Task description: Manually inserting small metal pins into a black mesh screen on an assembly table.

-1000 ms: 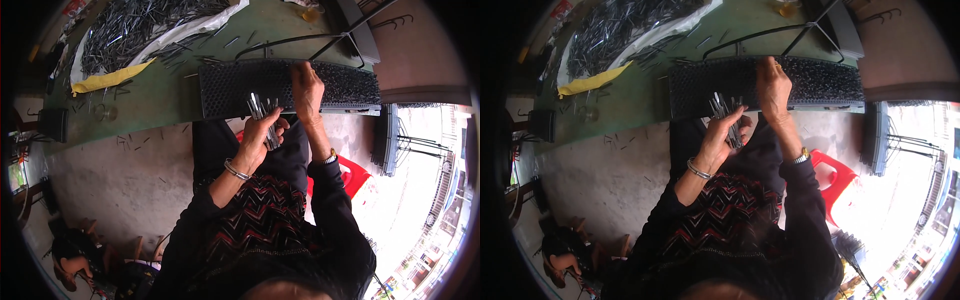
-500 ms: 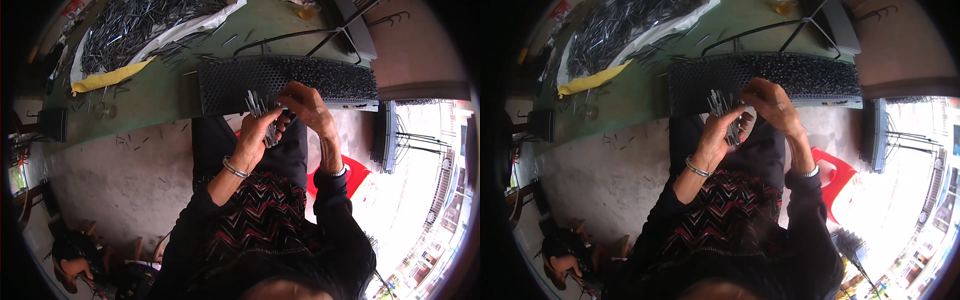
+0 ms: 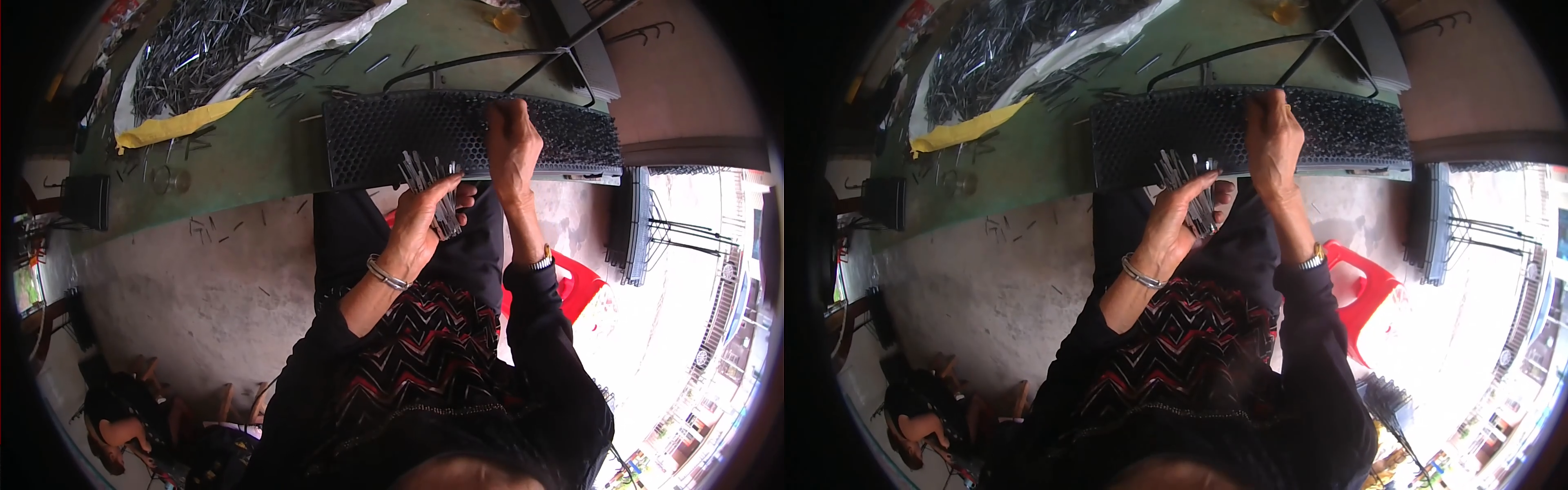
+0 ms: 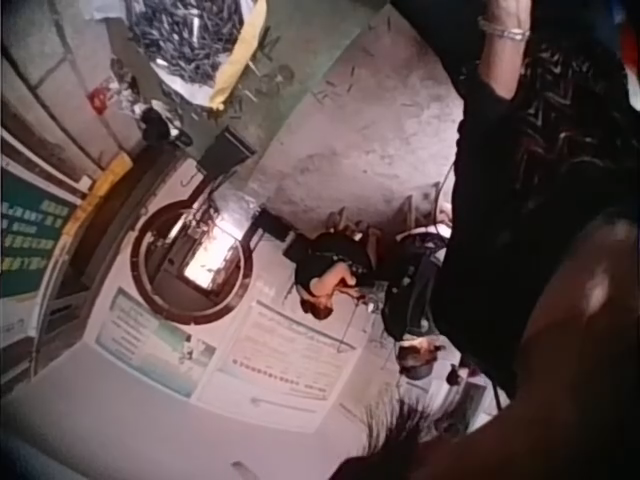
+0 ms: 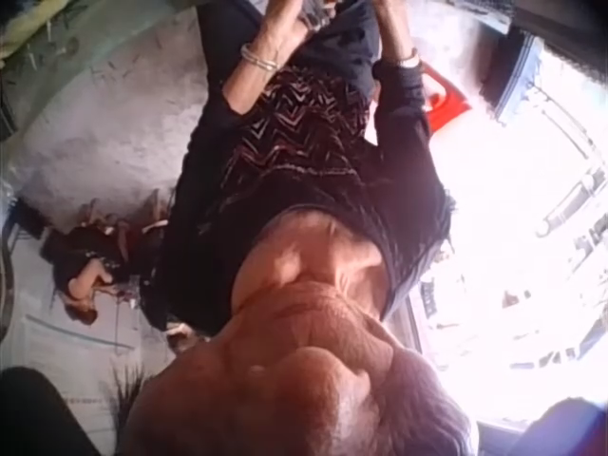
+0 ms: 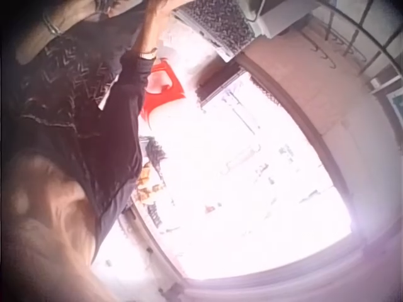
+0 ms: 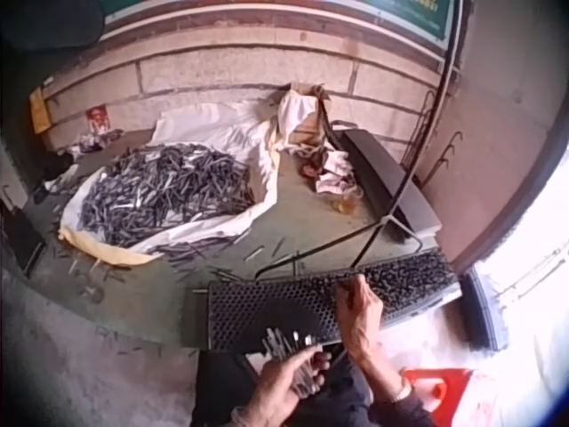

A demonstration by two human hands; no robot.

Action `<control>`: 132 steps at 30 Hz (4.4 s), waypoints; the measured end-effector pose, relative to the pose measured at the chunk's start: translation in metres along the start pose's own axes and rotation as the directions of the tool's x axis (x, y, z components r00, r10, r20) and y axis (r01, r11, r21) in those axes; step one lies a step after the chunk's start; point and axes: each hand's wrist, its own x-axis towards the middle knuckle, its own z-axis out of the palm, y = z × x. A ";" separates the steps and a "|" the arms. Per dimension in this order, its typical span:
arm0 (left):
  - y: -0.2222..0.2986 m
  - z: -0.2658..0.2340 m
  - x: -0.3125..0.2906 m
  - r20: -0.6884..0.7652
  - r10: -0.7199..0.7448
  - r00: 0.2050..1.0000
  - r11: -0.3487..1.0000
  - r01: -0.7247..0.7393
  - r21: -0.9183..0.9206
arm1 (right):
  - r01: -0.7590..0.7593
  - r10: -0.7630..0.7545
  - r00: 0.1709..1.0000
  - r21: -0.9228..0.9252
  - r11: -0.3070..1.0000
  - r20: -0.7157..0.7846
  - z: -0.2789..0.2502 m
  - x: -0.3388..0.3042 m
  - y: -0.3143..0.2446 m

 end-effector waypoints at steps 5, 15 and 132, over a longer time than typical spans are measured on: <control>0.001 -0.005 0.003 -0.010 -0.036 0.999 0.999 0.036 -0.013 | 0.042 -0.019 0.991 -0.177 0.983 0.131 0.010 -0.005 0.001; 0.005 0.001 -0.007 -0.035 0.068 0.997 0.993 -0.064 0.095 | -0.149 0.090 0.837 0.067 0.987 0.539 -0.036 -0.015 -0.013; -0.008 0.005 -0.009 -0.062 -0.001 0.998 0.995 0.007 0.096 | 0.078 0.018 0.936 -0.256 0.963 0.353 -0.023 -0.008 -0.003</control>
